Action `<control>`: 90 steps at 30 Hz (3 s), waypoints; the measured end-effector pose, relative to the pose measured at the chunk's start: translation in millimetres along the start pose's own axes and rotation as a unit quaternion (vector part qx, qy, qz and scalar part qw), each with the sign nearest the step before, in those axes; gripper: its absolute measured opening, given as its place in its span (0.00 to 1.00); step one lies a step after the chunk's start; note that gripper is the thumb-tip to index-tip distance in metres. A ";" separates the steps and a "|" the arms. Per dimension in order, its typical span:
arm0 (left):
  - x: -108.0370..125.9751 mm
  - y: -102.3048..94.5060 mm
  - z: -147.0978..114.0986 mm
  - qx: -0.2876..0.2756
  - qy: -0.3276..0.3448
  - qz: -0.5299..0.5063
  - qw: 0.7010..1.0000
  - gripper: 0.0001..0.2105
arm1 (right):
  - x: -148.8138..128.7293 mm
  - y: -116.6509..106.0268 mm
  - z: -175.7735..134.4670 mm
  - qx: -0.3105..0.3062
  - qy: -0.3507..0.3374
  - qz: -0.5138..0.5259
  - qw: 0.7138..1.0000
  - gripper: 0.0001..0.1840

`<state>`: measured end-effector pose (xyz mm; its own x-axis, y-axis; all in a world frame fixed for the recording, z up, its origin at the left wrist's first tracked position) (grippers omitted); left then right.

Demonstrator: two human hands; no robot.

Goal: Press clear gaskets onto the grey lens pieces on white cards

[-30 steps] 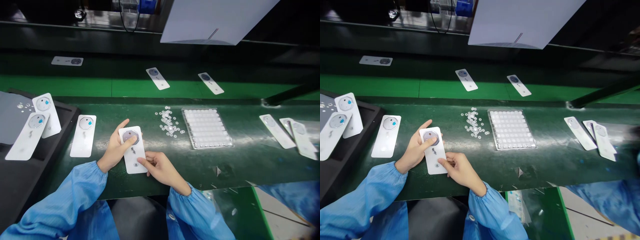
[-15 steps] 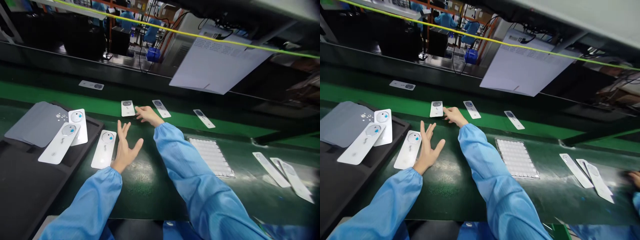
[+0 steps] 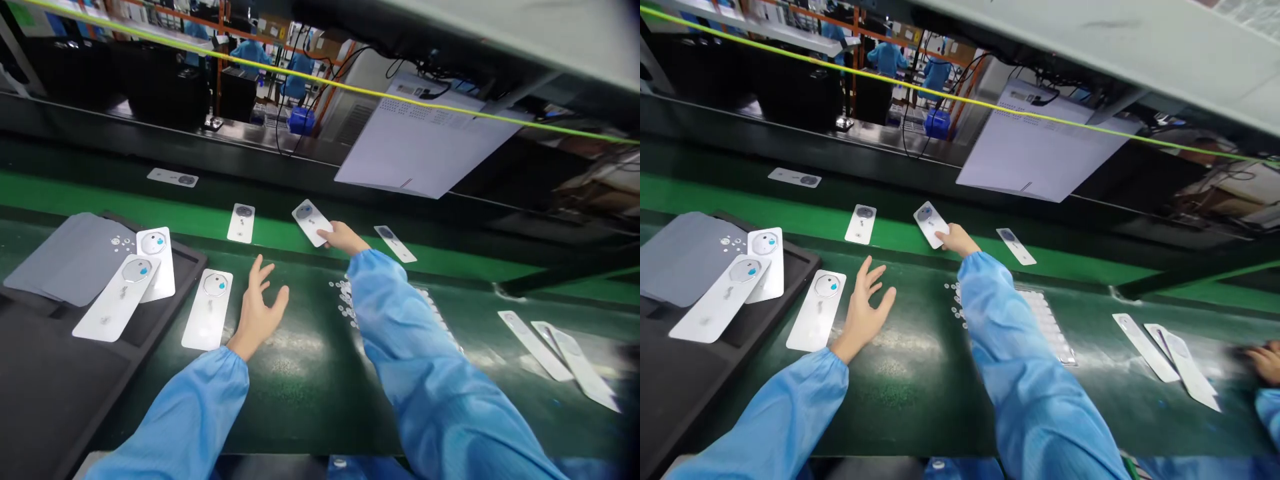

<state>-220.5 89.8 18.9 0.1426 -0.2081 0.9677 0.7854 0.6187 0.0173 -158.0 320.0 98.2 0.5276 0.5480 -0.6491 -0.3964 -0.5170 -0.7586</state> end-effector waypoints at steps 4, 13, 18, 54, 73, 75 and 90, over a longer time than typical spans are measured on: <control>-25.3 4.7 1.3 0.030 -0.108 -0.204 0.972 0.35 | 13.5 54.5 -68.3 -0.174 -0.001 0.092 0.981 0.16; -33.4 53.1 -29.4 -0.072 -0.260 -0.288 0.919 0.27 | 20.5 102.4 -224.5 -0.270 -0.058 0.145 0.950 0.20; -33.5 59.0 -35.1 -0.112 -0.299 -0.237 0.918 0.32 | 35.7 42.0 -211.9 -0.045 -0.047 0.126 0.990 0.16; -15.7 58.5 -33.7 -0.164 -0.157 -0.037 0.973 0.30 | 7.5 67.8 -182.4 0.058 -0.180 -0.045 0.981 0.09; -26.1 56.2 -35.8 -0.116 -0.300 -0.173 0.931 0.47 | 60.4 40.1 -190.7 0.008 0.011 0.289 0.957 0.16; -25.7 54.7 -34.9 -0.115 -0.300 -0.167 0.932 0.47 | 97.3 1.8 -225.2 0.056 0.045 0.313 0.947 0.15; -22.1 51.2 -25.5 -0.109 -0.277 -0.108 0.948 0.53 | 258.5 -48.7 -417.6 0.412 0.255 -0.126 0.866 0.20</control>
<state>-168.0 106.8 -8.0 -0.3262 0.1560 0.9323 0.8753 0.4223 0.2356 311.4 212.3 -9.5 0.8552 0.1054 -0.5074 -0.5109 0.3361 -0.7912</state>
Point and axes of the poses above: each hand's wrist, its own z-axis towards the middle knuckle, its own y-axis out of the palm, x = y × z, the point moved 9 cm from there along z, towards the middle knuckle, and after that the axes turned 11 degrees about -x, right-handed, at the moved point
